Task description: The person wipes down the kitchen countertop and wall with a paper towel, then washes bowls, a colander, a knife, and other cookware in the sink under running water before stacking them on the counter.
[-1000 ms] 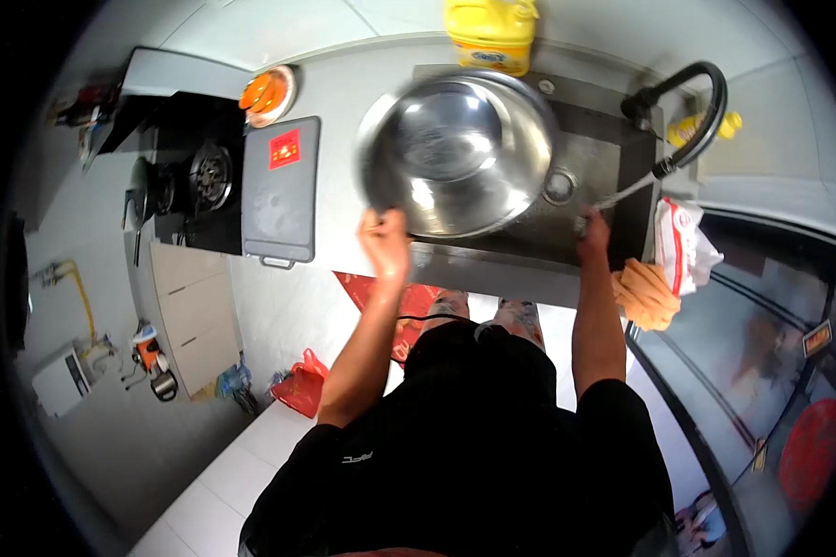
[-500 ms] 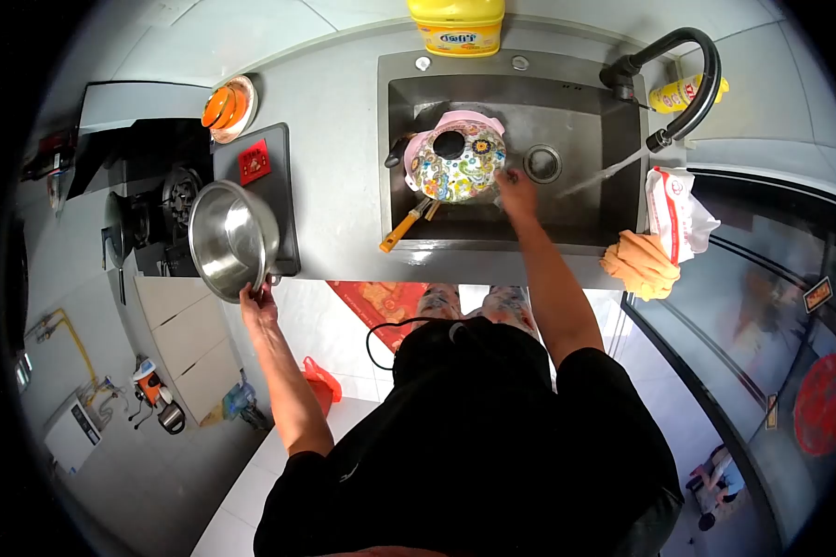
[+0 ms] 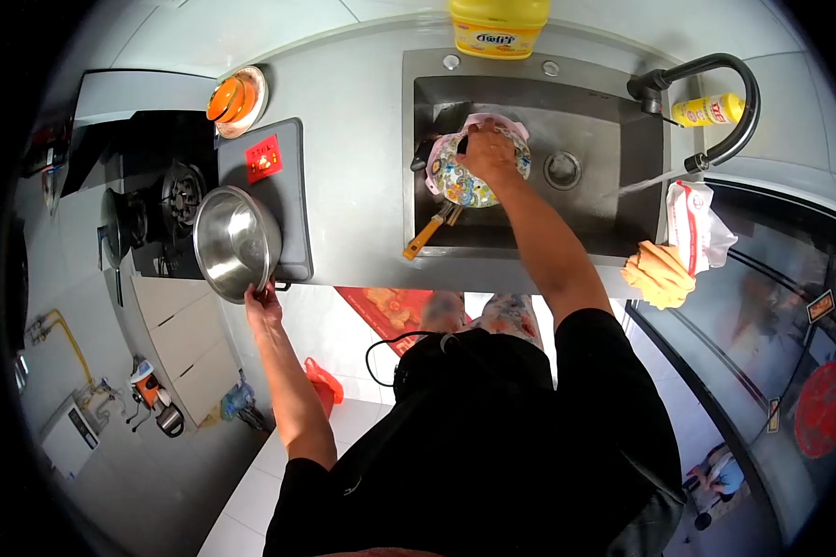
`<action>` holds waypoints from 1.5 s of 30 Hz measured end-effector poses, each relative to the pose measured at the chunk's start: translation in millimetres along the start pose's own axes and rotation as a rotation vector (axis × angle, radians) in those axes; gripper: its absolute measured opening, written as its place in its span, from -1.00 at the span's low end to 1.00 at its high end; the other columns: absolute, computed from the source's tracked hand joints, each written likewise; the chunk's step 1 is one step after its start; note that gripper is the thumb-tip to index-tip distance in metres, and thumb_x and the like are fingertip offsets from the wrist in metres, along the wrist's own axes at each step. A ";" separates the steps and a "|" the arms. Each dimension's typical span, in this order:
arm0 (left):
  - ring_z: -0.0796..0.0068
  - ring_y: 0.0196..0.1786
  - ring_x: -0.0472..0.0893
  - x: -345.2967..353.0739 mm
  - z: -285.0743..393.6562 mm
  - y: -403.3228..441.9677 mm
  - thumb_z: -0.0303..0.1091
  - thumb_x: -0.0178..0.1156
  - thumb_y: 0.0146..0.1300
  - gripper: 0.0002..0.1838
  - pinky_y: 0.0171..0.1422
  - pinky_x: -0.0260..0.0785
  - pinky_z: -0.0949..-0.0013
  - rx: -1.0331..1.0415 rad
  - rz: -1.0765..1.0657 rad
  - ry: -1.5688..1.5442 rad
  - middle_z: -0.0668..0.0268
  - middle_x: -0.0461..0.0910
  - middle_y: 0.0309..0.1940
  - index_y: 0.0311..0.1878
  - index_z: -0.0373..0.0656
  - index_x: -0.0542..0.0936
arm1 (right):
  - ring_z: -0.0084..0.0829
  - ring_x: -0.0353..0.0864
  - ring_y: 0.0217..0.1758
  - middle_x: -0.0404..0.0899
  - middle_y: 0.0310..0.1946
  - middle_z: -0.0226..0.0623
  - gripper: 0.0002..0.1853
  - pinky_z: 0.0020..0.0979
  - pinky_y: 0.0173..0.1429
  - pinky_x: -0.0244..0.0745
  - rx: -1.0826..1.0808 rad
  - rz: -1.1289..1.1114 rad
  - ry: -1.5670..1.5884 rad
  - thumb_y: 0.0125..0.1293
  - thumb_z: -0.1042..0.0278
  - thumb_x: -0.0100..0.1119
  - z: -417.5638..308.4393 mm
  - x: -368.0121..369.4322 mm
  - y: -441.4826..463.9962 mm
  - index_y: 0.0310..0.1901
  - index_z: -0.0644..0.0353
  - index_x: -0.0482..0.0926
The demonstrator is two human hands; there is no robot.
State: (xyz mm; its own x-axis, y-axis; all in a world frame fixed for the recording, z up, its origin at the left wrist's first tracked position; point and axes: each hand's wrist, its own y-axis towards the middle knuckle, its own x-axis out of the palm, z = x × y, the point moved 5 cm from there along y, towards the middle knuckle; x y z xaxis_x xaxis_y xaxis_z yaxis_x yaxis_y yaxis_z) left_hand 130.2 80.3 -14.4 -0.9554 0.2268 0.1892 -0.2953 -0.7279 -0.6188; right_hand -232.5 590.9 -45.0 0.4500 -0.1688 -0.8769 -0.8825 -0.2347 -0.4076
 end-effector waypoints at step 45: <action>0.29 0.06 0.68 215.9 -59.5 -205.4 -0.50 0.23 0.36 -0.53 0.25 0.51 0.27 0.000 -0.572 0.323 0.09 0.61 0.09 0.29 -0.47 0.44 | -0.07 0.67 0.03 0.47 0.18 -0.13 -0.27 -0.09 0.03 0.61 -0.214 0.388 0.236 -0.04 0.05 0.50 -5.1 -90.5 -93.5 0.21 0.10 0.50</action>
State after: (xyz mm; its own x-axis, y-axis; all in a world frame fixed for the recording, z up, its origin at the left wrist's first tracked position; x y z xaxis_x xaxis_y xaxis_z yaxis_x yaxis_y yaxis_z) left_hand -15.2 317.3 108.2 -0.5987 0.7611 0.2496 -0.7564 -0.4346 -0.4889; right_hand -190.0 623.2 73.8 0.1343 -0.4884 -0.8623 -0.9543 -0.2983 0.0203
